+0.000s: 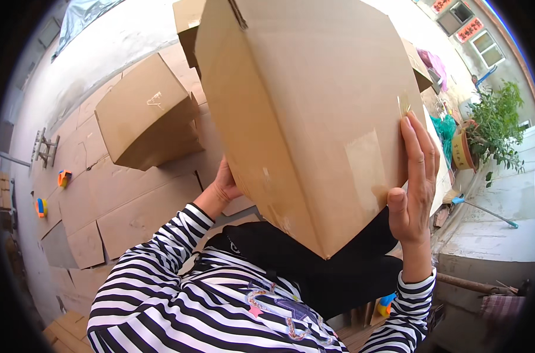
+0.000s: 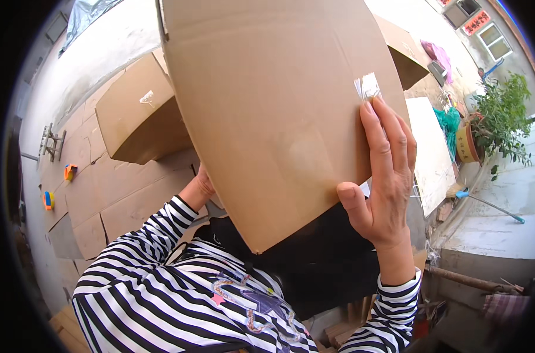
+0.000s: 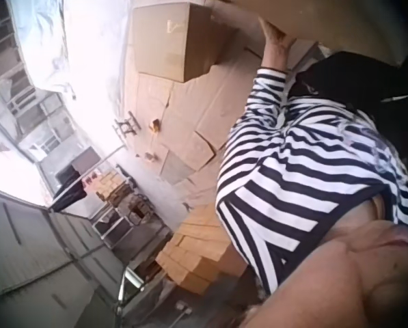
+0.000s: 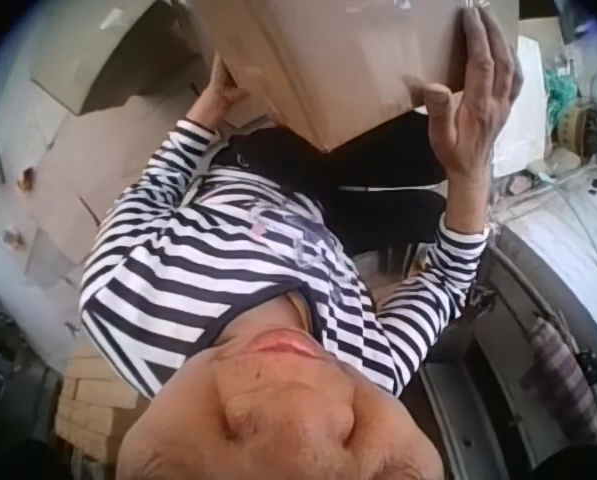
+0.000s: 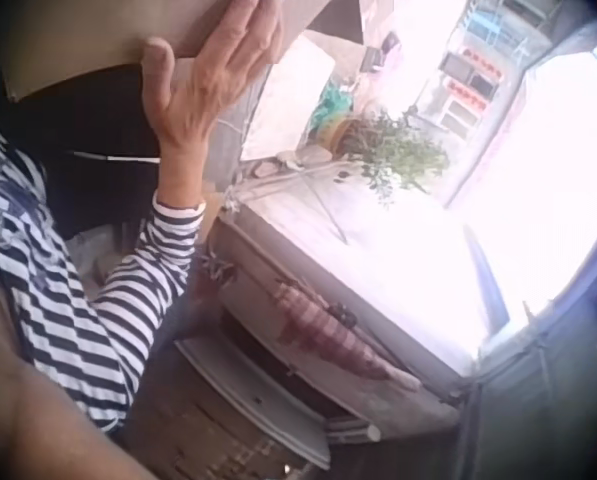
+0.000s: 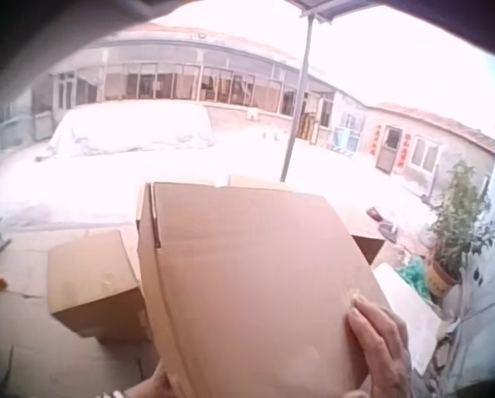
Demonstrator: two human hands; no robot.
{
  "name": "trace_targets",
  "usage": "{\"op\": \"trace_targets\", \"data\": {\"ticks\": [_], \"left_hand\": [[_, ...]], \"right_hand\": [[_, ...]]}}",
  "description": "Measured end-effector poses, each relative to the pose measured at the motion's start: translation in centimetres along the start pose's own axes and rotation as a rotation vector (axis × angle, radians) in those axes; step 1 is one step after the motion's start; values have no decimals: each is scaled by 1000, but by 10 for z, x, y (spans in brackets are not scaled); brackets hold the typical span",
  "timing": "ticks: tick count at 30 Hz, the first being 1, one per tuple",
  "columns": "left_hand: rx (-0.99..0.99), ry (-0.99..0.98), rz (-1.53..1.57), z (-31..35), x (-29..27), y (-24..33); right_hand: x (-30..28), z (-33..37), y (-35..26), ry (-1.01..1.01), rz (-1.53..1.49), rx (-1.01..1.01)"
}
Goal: Folding and taping cardboard boxes for packaging.
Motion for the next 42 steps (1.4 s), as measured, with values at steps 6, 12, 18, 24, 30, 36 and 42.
{"op": "trace_targets", "data": {"ticks": [6,12,18,24,30,36,42], "left_hand": [[434,-27,-240,92,47,91],[672,-226,-355,178,36,206],[963,539,-319,213,-54,267],[823,1594,-2071,239,-105,351],[1494,874,-803,210,20,272],[1483,893,-929,203,14,263],[1409,821,-1014,186,16,262]], "right_hand": [[8,-107,-85,182,-117,-304],[91,-216,-179,83,-410,-360],[196,-264,-184,32,-376,-353],[228,-278,-196,78,-259,-336],[235,-281,-177,162,-137,-418],[226,-281,-177,149,-178,-398],[216,-290,-162,-100,-110,-343]]}}
Point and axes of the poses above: each hand's wrist, its own z-axis away from the middle knuckle, its own x-axis out of the palm, y = z × x, the point moved 3 cm from there along -z, towards the middle knuckle, and after that the axes turned 6 degrees about -z, right-handed, at the moved point
